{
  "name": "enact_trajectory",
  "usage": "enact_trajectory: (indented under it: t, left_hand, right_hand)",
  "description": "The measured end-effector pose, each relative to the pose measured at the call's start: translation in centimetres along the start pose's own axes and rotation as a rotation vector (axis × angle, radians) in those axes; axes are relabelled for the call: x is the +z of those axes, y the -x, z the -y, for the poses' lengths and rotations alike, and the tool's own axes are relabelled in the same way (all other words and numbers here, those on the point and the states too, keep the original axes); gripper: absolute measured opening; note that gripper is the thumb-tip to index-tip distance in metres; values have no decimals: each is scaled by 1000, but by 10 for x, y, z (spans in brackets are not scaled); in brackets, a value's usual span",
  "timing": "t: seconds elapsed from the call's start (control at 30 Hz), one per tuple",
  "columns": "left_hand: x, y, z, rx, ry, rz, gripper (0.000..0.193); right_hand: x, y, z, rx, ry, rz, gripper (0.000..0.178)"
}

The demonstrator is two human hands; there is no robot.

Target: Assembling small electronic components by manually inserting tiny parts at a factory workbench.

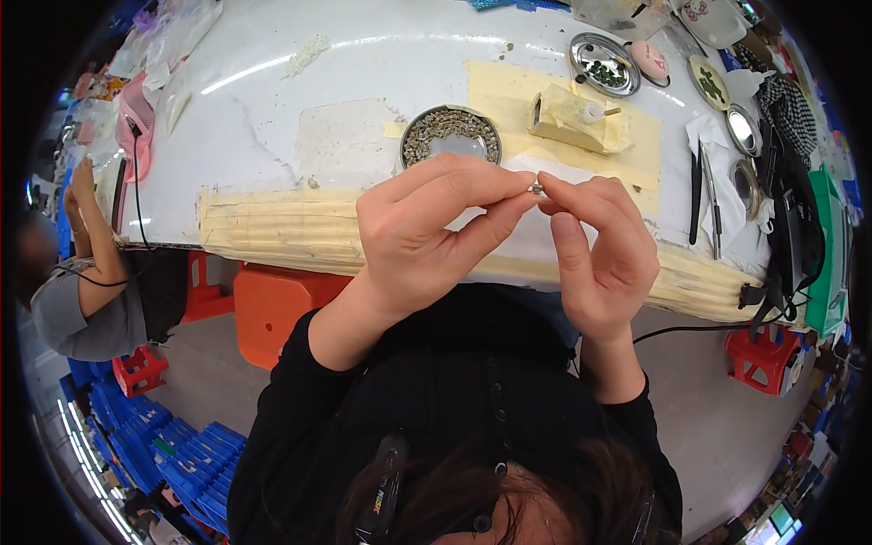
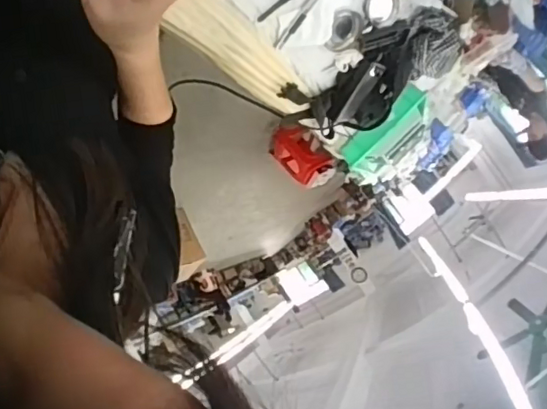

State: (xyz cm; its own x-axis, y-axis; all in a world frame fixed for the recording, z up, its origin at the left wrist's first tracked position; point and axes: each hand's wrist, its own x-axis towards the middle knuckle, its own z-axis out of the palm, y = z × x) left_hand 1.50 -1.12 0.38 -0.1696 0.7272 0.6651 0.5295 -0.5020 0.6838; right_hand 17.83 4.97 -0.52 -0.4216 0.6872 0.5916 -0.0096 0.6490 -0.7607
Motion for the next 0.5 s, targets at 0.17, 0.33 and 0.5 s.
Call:
enact_trajectory:
  t: [0.17, 0.33, 0.5]
  left_hand:
    - [2, 0, 1, -1, 3, -38, 17]
    - [2, 1, 3, 67, -51, -45, 19]
    - [2, 1, 4, 111, -106, -48, 21]
  right_hand:
    - [2, 3, 4, 93, -113, 35, 29]
    - [1, 3, 10, 279, -383, 34, 26]
    - [-3, 4, 11, 212, -221, 50, 25]
